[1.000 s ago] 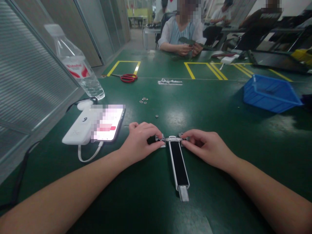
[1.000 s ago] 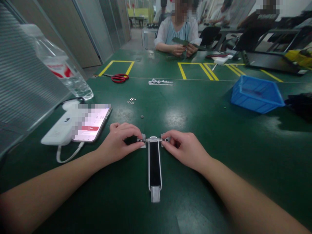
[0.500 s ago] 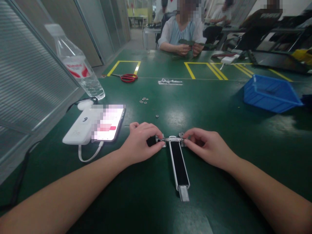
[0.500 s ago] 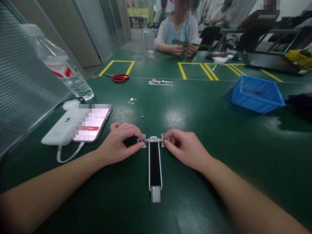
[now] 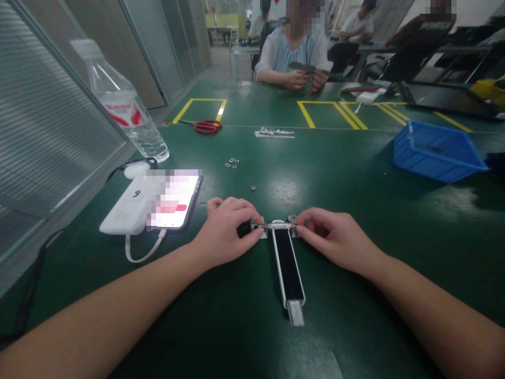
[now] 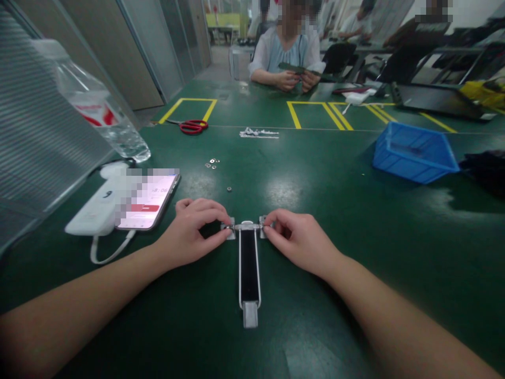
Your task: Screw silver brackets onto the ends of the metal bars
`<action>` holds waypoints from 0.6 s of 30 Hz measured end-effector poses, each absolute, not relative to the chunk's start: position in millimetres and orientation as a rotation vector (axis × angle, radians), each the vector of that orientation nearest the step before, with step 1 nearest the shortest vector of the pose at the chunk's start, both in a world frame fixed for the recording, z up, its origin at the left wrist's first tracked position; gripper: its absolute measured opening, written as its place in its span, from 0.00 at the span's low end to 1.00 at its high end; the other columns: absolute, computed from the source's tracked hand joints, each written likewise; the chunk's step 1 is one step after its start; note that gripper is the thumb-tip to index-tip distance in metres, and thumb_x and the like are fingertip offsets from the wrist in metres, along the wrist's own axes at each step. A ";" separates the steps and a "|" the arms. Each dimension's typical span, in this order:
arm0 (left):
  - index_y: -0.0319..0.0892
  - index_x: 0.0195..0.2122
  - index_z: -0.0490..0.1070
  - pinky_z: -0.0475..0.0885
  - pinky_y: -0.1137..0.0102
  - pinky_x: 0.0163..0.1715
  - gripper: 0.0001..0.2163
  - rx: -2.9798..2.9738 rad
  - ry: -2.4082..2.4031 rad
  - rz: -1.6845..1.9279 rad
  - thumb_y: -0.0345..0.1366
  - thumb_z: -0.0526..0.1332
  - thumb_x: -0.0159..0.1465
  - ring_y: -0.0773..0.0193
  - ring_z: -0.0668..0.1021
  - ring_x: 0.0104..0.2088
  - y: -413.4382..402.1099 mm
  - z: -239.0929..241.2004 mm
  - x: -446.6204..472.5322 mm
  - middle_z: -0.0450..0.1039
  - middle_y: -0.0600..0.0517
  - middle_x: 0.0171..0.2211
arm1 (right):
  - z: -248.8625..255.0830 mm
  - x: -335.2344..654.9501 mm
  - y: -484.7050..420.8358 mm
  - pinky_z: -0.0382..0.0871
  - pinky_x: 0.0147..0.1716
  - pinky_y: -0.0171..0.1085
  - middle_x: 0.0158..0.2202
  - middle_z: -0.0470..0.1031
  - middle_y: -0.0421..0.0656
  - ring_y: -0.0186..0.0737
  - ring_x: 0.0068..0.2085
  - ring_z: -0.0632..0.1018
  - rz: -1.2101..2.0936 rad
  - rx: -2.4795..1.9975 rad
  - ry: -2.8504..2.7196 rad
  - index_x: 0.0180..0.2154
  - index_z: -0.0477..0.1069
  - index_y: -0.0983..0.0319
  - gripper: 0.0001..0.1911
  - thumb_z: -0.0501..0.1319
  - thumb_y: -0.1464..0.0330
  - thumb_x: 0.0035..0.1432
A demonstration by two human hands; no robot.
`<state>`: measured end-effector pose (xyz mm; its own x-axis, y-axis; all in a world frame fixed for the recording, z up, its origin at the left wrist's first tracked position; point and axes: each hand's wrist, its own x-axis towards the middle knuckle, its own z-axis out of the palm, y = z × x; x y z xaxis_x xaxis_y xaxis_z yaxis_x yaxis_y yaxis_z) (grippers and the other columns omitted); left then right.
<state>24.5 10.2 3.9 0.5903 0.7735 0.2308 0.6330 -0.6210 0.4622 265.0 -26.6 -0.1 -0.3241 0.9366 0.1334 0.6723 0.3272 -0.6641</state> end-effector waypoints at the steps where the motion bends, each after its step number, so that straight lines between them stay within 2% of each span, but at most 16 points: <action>1: 0.46 0.34 0.74 0.53 0.58 0.46 0.04 2.496 1.137 0.600 0.37 0.61 0.61 0.57 0.75 0.44 10.1 3.9 24.5 0.77 0.54 0.40 | -0.2 265.1 -26.6 0.59 0.18 0.30 0.20 0.68 0.36 0.30 0.19 0.67 0.694 -1.410 -2.096 0.34 0.72 0.62 0.08 0.57 0.65 0.60; 13: 0.47 0.34 0.73 0.52 0.59 0.47 0.03 2.496 1.103 0.625 0.36 0.60 0.61 0.59 0.75 0.43 10.9 2.9 23.6 0.78 0.56 0.39 | -0.4 265.6 -26.3 0.59 0.19 0.30 0.20 0.68 0.36 0.30 0.20 0.67 0.706 -1.392 -2.091 0.34 0.72 0.62 0.08 0.57 0.65 0.61; 18: 0.47 0.37 0.73 0.52 0.59 0.46 0.05 2.490 1.137 0.581 0.36 0.62 0.60 0.57 0.74 0.46 11.5 1.6 24.6 0.77 0.54 0.42 | -1.3 265.8 -26.0 0.60 0.19 0.31 0.20 0.68 0.36 0.30 0.20 0.67 0.700 -1.399 -2.086 0.34 0.72 0.62 0.08 0.57 0.65 0.60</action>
<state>24.6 11.5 1.6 0.5956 0.7719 0.2222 0.6322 -0.6211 0.4632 265.8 -26.0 -1.3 -0.3250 0.9354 0.1396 0.6616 0.3304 -0.6732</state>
